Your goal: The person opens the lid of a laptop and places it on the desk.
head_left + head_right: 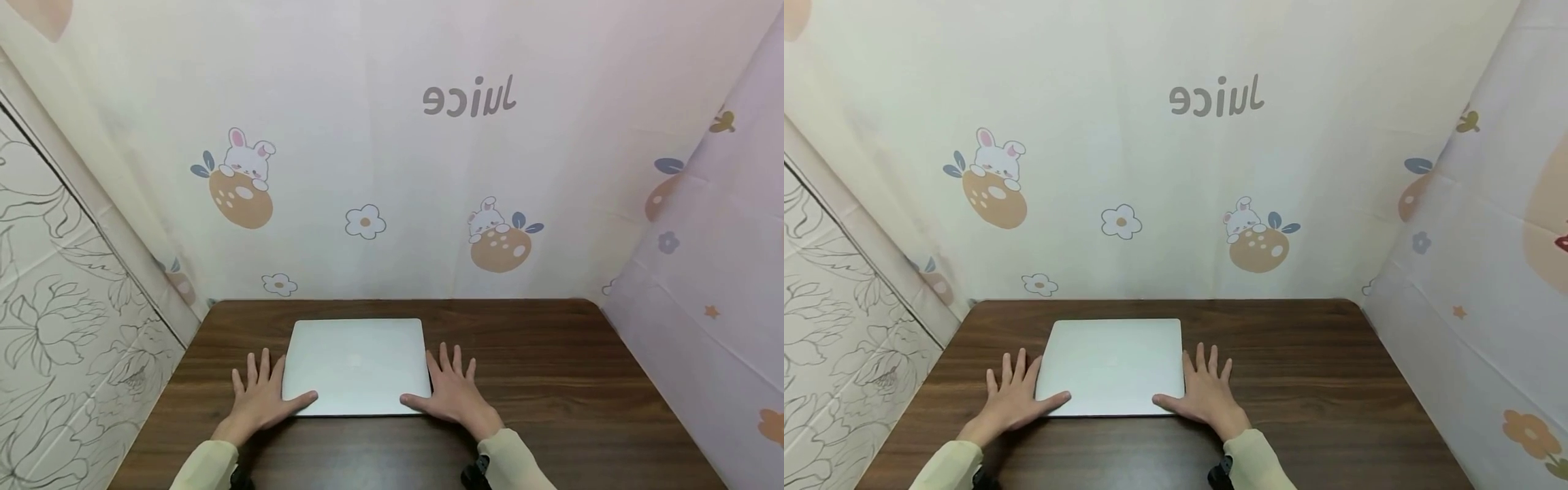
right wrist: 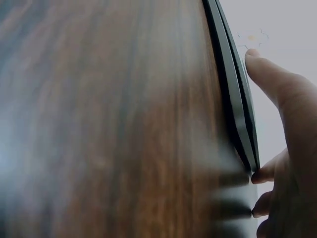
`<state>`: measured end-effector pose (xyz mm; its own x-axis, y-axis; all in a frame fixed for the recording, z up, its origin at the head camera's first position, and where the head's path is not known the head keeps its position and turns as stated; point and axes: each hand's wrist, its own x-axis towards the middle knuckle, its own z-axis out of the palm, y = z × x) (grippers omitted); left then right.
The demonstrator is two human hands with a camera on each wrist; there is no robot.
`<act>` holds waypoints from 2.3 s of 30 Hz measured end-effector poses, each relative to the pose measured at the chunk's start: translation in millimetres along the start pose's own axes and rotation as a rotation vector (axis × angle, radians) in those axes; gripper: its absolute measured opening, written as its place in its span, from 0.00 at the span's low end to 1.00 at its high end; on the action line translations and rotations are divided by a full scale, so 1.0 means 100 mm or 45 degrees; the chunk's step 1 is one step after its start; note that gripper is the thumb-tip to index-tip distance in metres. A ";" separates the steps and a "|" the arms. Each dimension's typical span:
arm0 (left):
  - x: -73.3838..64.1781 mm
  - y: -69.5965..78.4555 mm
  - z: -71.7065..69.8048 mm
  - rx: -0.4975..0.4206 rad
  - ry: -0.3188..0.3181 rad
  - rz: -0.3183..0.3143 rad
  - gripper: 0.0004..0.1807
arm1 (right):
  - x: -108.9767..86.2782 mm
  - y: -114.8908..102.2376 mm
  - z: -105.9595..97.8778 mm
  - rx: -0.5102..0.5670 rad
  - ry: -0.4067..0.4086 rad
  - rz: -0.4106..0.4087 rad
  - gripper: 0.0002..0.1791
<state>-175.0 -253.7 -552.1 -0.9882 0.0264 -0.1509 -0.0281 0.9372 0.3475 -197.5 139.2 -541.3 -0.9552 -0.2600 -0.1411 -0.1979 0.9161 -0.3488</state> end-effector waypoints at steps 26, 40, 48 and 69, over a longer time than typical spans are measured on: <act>-0.01 0.10 0.01 -0.025 -0.066 -0.024 0.72 | -0.01 0.09 -0.03 -0.001 0.012 -0.008 0.68; 0.00 0.22 0.09 -0.031 -0.063 -0.028 0.73 | -0.05 0.21 -0.07 -0.002 0.012 -0.006 0.68; -0.03 0.33 0.12 -0.037 -0.047 -0.018 0.73 | -0.10 0.31 -0.09 -0.009 0.028 0.000 0.68; -0.03 0.53 0.18 -0.020 -0.038 -0.012 0.73 | -0.18 0.50 -0.18 -0.033 0.018 -0.015 0.67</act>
<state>-171.0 -197.7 -550.2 -0.9830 0.0280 -0.1815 -0.0400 0.9319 0.3605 -194.1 195.0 -539.6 -0.9557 -0.2669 -0.1242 -0.2148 0.9207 -0.3259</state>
